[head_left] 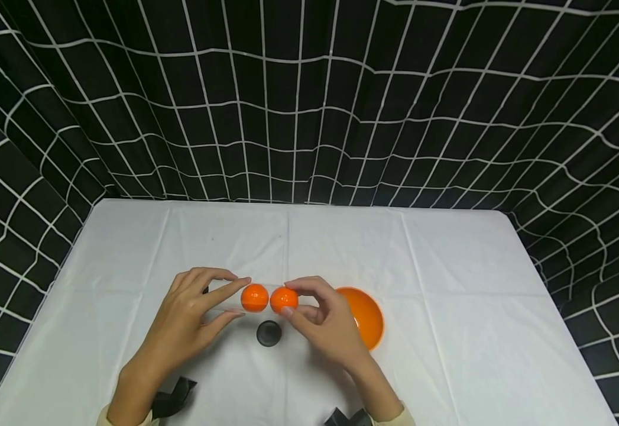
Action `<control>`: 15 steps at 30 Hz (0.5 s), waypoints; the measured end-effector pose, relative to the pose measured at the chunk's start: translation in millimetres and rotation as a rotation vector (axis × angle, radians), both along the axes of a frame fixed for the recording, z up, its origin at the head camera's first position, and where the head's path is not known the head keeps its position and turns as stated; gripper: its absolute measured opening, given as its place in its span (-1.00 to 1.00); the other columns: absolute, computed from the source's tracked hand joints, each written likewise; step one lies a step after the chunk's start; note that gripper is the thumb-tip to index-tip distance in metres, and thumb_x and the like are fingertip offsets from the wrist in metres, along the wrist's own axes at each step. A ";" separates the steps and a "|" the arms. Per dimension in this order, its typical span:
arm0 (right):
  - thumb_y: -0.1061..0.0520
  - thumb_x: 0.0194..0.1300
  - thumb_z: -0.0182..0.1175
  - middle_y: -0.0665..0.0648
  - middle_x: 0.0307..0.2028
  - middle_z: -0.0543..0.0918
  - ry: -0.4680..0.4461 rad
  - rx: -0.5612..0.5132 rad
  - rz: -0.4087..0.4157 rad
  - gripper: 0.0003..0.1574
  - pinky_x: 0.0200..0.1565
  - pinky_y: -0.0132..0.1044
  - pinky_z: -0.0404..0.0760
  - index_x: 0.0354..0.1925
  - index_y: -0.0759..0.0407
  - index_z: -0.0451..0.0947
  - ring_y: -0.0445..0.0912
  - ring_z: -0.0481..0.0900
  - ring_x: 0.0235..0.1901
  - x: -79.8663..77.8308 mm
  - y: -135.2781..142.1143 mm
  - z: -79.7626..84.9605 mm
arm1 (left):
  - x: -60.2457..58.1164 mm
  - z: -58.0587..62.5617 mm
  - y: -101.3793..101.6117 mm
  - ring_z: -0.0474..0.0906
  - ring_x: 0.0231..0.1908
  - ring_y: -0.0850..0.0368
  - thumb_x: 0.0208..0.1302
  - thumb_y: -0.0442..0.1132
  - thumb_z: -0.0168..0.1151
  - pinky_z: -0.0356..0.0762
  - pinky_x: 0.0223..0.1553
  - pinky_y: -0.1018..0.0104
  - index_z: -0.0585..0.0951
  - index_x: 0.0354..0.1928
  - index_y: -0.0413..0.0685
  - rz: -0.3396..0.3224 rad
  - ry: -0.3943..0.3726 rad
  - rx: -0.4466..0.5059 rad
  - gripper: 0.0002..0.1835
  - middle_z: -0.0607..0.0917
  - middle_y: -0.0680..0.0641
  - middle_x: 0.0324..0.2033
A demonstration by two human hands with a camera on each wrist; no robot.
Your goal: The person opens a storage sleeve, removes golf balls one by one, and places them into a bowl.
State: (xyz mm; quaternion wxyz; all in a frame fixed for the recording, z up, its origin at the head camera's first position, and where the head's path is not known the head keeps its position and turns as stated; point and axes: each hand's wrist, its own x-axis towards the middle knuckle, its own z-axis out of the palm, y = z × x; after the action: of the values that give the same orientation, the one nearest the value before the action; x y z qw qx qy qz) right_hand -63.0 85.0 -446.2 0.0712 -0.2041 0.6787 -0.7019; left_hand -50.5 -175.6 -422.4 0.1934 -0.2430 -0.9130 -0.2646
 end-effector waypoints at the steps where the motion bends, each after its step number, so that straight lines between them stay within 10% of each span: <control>1: 0.32 0.28 0.34 0.22 0.07 0.56 0.006 -0.002 -0.001 -0.50 -0.01 -0.25 0.75 0.18 0.20 0.54 -0.12 0.73 -0.08 -0.3 0.2 0.8 | -0.3 -0.7 0.2 0.53 0.07 0.07 0.00 -0.06 0.60 0.38 0.16 0.06 0.68 0.16 0.27 0.000 -0.011 0.005 -0.41 0.68 0.09 0.01; 15: 0.27 0.24 0.40 0.16 0.04 0.61 0.164 0.118 -0.035 -0.56 0.02 -0.20 0.75 0.08 0.10 0.59 -0.13 0.63 0.04 1.4 10.6 12.2 | -0.3 -3.1 -1.6 0.52 0.03 0.21 0.06 0.00 0.57 0.42 0.15 0.20 0.64 0.21 0.38 0.002 -0.105 0.027 -0.40 0.66 0.16 0.03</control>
State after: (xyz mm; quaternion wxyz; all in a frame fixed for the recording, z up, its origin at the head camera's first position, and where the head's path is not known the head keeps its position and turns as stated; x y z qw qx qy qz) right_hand -61.6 95.6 -434.0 0.0151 -0.2446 0.7257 -0.6429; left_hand -50.8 -177.2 -425.4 0.1487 -0.2253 -0.9184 -0.2893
